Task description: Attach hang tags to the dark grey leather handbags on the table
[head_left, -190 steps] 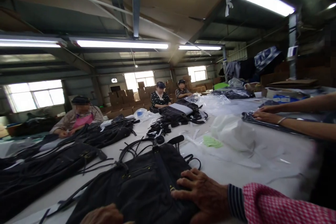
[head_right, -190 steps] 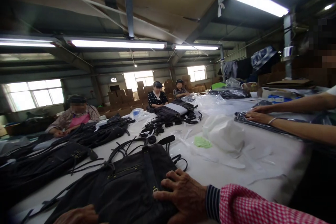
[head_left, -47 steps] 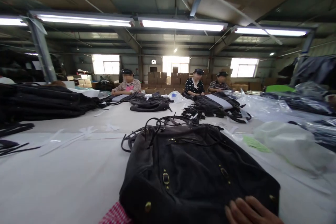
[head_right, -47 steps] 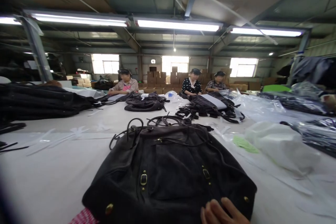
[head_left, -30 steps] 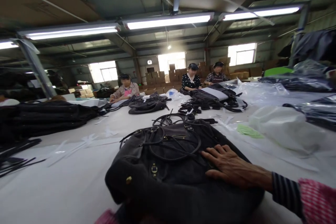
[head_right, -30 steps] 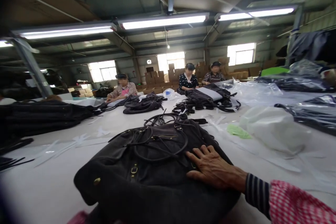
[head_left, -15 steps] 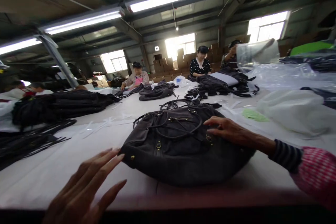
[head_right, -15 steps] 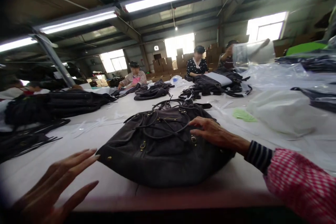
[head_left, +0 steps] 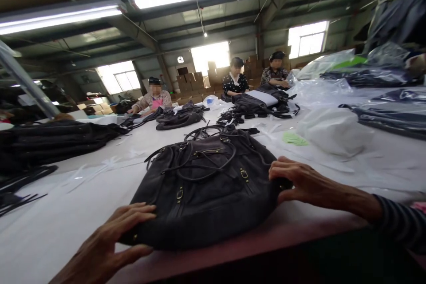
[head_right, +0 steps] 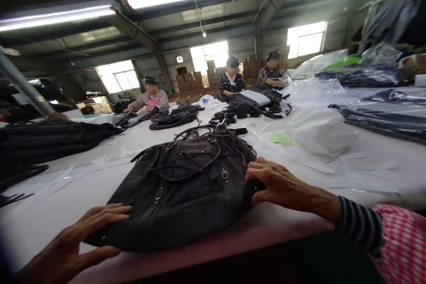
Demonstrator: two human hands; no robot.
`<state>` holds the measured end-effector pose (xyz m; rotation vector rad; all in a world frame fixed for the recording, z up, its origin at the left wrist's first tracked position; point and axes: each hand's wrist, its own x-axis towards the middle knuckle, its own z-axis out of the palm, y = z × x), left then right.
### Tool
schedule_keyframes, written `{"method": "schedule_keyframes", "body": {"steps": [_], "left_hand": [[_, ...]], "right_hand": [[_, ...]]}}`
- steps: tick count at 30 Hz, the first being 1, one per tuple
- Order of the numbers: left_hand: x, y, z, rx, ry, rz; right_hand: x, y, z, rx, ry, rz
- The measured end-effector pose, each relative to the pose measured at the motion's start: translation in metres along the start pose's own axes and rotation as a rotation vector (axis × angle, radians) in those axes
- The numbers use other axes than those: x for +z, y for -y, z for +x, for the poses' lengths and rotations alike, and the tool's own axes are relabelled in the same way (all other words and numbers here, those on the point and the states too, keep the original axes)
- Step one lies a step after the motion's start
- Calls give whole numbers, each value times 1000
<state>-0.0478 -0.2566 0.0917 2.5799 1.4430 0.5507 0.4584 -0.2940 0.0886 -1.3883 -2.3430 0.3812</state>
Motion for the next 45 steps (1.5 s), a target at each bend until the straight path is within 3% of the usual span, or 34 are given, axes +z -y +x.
{"method": "schedule_keyframes", "body": {"steps": [6,9,13,17,22,26,30,33,37,39,42,45], "left_hand": [[-22,-26,29,-317,-150,-264],[-24,-35,44,-371,-309,-164],[-8,-33,44,-171,-451,93],[16,-27,26,-110,-579,36],[42,-31,18,-308,-813,-100],[56,-32,22,-505,-825,-236],[56,-39,27,-598,-863,-251],[34,-40,39,-621,-775,-334],[-10,-24,61,-548,-537,-583],[-20,-14,66,-539,-384,-689],[-7,-5,60,-547,-165,-793],[17,-2,46,-532,-60,-793]], "right_hand": [[-8,-16,18,143,-276,183],[-4,-21,25,161,-403,197],[20,-27,19,81,-478,66],[42,-32,0,70,-533,23],[55,-26,-17,237,-631,42],[66,-18,-16,378,-558,237],[69,-15,-4,345,-658,364],[51,-16,14,375,-651,481],[13,-15,39,355,-606,564],[7,-16,45,334,-581,534],[26,-22,41,309,-578,378],[53,-29,27,301,-563,244]]}}
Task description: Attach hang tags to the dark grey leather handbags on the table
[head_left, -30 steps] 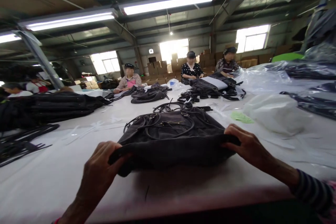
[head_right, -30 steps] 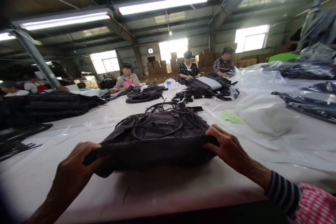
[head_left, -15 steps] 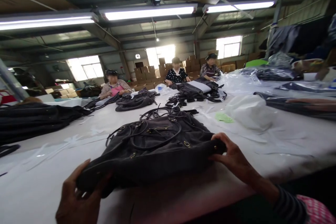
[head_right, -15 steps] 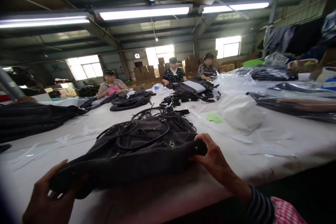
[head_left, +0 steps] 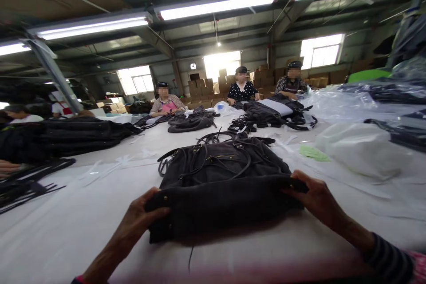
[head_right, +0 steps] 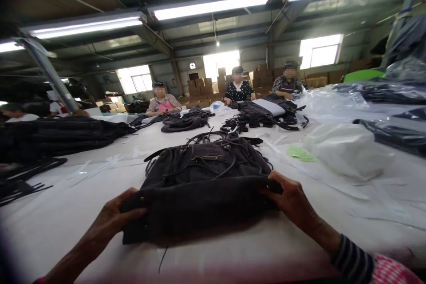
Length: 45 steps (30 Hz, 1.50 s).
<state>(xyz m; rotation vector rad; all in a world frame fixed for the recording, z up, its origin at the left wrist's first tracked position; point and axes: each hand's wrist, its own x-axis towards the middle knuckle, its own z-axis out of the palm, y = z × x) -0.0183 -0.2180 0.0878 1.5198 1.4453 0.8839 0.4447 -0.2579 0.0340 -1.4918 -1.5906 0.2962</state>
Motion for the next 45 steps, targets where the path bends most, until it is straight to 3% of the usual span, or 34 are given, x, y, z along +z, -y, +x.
{"method": "schedule_keyframes", "body": {"steps": [2,5,8,11,14,17,19,22,26,29,33,36,41,43,45], "left_hand": [[1,10,-5,39,-12,123],[-9,12,-13,177,-133,526],[-10,2,-24,415,-248,916],[13,-16,-37,691,-213,1083],[49,-38,-44,868,-115,1124],[75,-56,-40,751,56,1112],[82,-62,-34,644,143,1124],[82,-65,-30,614,194,1167],[75,-71,-22,679,206,1196],[69,-83,4,719,213,1179],[69,-89,46,624,335,1186],[75,-74,49,660,366,1229],[77,-44,9,1010,144,1279],[75,-41,0,1122,109,1293],[76,-44,-2,1104,130,1303]], "right_hand": [[1,-6,-10,1,58,-69],[-10,-2,-13,-38,143,-252],[-23,10,-12,-222,79,-505],[-29,25,-11,-420,52,-677],[-32,41,-8,-500,183,-684],[-30,60,-7,-543,305,-620],[-25,71,-6,-567,351,-608],[-18,82,-2,-522,446,-601],[-15,80,18,-392,577,-466],[-14,76,45,-289,615,-352],[-1,72,69,-243,696,-250],[12,66,57,-280,673,-421],[23,45,11,-584,464,-634],[23,45,2,-685,419,-682],[20,53,2,-680,408,-710]]}}
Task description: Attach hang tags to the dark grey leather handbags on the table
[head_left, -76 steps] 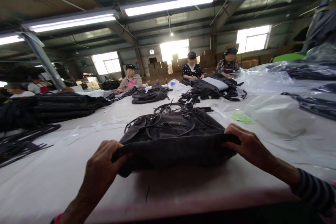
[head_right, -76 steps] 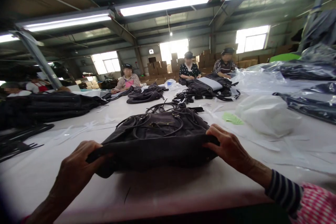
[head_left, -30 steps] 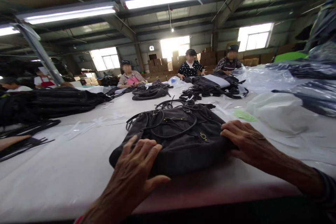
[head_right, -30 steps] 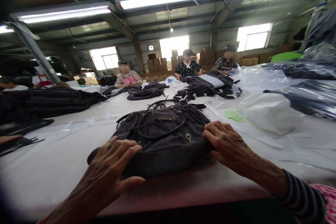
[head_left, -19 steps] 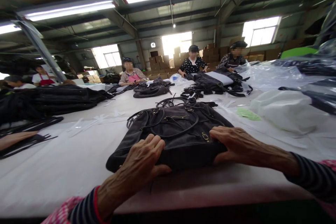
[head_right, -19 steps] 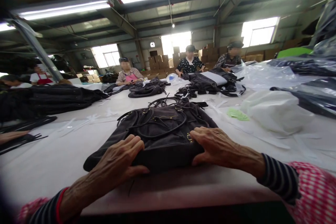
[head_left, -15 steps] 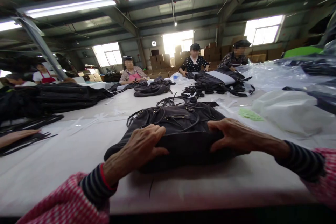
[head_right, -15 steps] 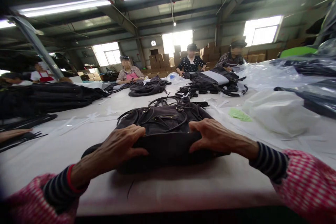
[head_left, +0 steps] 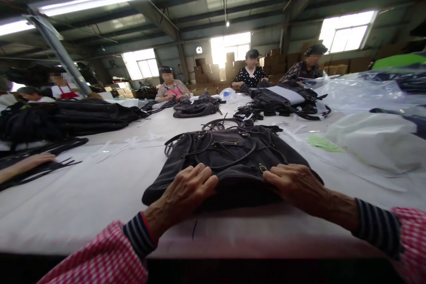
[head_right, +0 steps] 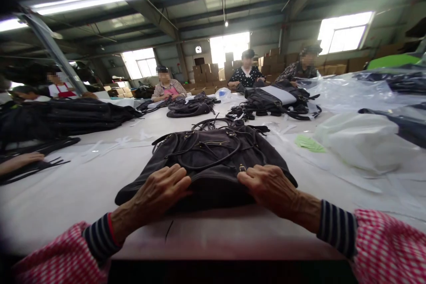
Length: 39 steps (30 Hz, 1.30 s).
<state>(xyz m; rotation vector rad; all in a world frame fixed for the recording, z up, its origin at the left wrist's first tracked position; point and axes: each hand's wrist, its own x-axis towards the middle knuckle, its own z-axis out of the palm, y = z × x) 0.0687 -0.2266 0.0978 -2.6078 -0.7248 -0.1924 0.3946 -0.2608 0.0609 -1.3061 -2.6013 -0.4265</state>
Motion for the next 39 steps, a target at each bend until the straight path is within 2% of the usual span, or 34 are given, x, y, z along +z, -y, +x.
{"method": "schedule_keyframes", "body": {"steps": [4,7,10,13,15,19,22,25,27,30,32,35,38,39], "left_hand": [[-9,-7,15,-188,132,-43],[-11,-18,25,-311,172,-62],[-5,-22,32,-342,139,-125],[5,-19,37,-369,55,-79],[10,-16,37,-331,-2,-25],[17,-16,21,-62,-201,36],[27,-19,4,83,-285,92],[34,-25,-4,71,-229,154],[35,-31,-7,31,-139,176],[28,-40,-10,-12,-11,141],[19,-38,-6,-37,27,73],[4,-15,25,-4,123,-202],[-5,13,91,111,290,-626],[-3,17,115,109,292,-669]], "right_hand": [[-24,5,18,96,71,95],[-31,3,30,144,155,217],[-21,-1,37,166,184,284],[-4,-2,35,137,119,239],[6,-1,29,82,13,158],[16,4,13,-125,-261,0],[22,7,4,-268,-306,-79],[32,11,-1,-318,-303,-182],[38,15,-2,-315,-290,-237],[40,19,-1,-313,-250,-270],[38,21,1,-313,-227,-265],[33,22,3,-287,-218,-243],[30,22,5,-257,-243,-217],[31,22,5,-251,-254,-207]]}}
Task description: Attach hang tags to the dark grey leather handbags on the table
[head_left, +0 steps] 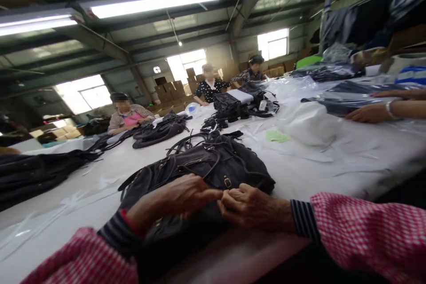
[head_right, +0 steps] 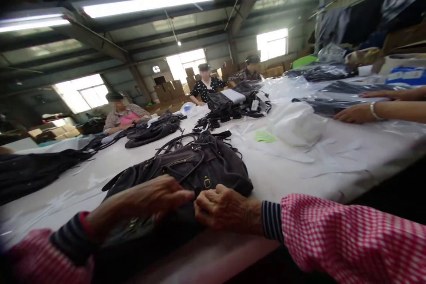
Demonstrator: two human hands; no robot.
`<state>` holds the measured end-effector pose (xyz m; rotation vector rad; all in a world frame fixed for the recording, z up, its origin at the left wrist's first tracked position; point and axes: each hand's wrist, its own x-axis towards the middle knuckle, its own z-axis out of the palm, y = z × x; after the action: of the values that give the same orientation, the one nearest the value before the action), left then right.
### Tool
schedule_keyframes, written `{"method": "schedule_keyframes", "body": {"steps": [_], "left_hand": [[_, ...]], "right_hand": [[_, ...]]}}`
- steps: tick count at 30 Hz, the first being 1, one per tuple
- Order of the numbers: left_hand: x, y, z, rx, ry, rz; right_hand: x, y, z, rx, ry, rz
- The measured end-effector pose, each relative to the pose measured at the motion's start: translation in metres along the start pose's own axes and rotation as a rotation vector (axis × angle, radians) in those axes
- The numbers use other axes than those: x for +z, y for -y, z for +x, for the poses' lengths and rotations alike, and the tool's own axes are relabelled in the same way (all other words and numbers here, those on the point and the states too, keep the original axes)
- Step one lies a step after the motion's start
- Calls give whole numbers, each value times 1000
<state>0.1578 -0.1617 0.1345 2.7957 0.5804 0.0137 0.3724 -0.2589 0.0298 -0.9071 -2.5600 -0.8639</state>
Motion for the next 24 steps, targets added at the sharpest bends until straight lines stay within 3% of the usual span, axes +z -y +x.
{"method": "schedule_keyframes", "body": {"steps": [2,5,8,11,14,17,20,24], "left_hand": [[-1,4,39,-43,-93,-7],[30,-1,70,-86,-334,-72],[66,-9,67,-50,-469,-211],[79,-11,54,-12,-548,-239],[77,-10,49,41,-543,-198],[76,-10,53,134,-522,-97],[75,-13,62,241,-489,77],[64,-18,83,265,-321,289]], "right_hand": [[3,1,1,16,-23,19],[11,2,3,49,-88,67],[11,-2,2,43,-223,94],[-6,-14,-12,18,-275,65],[-28,-28,-43,142,-244,122],[-34,-43,-74,416,-230,337],[-20,-56,-87,648,-225,653],[5,-66,-84,796,-232,919]]}}
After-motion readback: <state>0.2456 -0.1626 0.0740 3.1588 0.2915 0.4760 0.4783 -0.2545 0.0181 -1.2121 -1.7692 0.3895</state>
